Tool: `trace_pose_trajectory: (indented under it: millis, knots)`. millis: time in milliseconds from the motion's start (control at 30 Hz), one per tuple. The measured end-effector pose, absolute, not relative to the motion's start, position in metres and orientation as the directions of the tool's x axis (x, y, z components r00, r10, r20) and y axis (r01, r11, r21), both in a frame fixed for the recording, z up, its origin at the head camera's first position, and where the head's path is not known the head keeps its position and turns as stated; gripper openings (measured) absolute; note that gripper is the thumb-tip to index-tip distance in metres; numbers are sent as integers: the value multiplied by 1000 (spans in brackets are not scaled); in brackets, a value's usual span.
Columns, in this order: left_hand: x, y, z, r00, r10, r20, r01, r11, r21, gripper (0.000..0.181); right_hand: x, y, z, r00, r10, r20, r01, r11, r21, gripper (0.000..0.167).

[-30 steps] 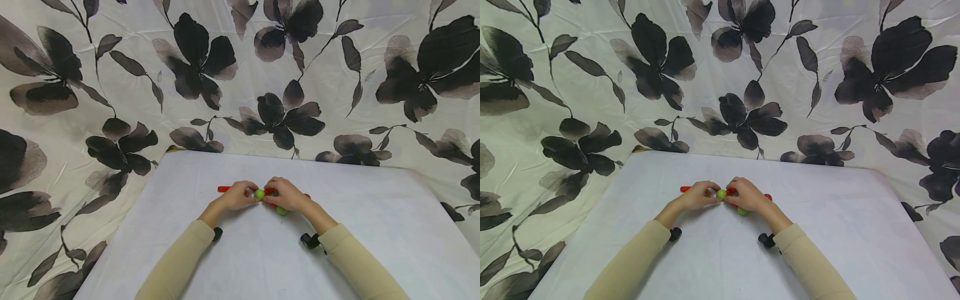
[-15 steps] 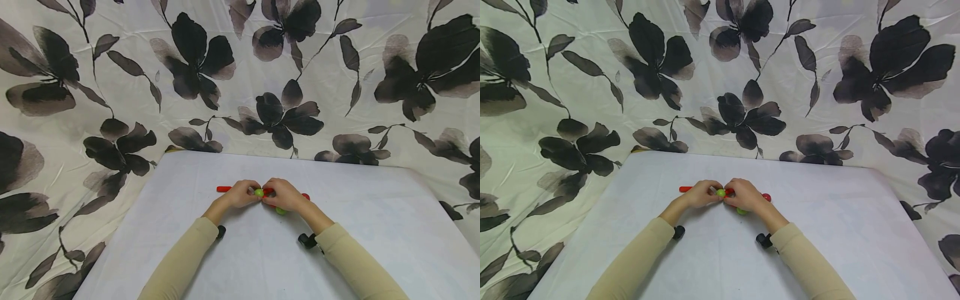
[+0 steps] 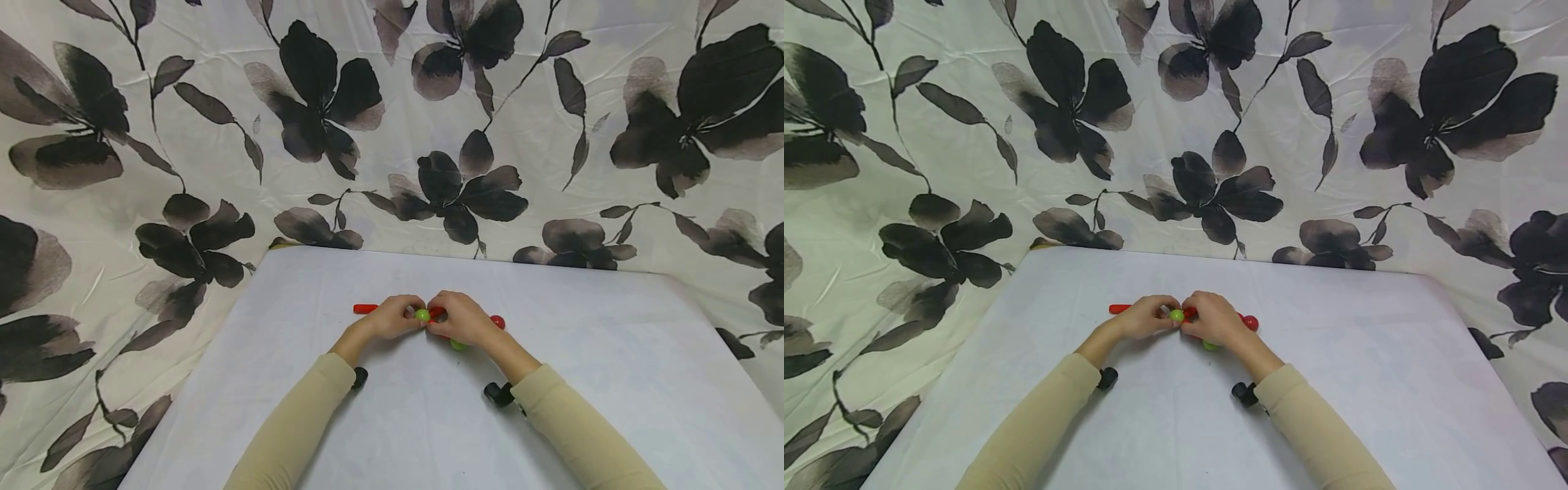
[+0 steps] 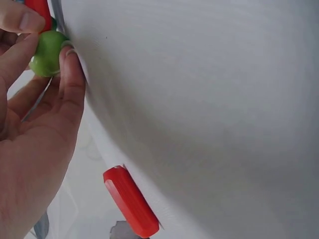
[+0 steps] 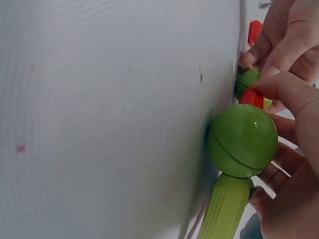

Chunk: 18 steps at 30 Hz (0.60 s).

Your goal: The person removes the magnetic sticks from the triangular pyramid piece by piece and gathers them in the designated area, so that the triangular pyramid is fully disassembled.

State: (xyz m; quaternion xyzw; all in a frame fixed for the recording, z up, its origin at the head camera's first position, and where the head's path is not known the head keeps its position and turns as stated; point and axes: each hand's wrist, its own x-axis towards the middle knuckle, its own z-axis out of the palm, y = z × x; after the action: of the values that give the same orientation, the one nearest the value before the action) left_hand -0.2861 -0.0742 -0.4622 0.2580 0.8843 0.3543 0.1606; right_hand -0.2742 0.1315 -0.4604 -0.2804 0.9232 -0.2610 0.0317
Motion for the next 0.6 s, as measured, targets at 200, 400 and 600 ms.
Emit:
trace_pose_trajectory:
  millis: [200, 400, 600]
  knots:
    - [-286, -76, -464, -810, 579, -93, 356, 612, 706, 25, -275, 130, -462, -852, -513, 110, -494, 713, -498, 28]
    - [-284, -77, -461, -805, 582, -115, 346, 618, 706, 25, -274, 130, -465, -856, -505, 111, -482, 701, -525, 26]
    - [-286, -77, -464, -809, 572, -137, 328, 632, 702, 26, -275, 132, -466, -855, -505, 121, -484, 691, -537, 24]
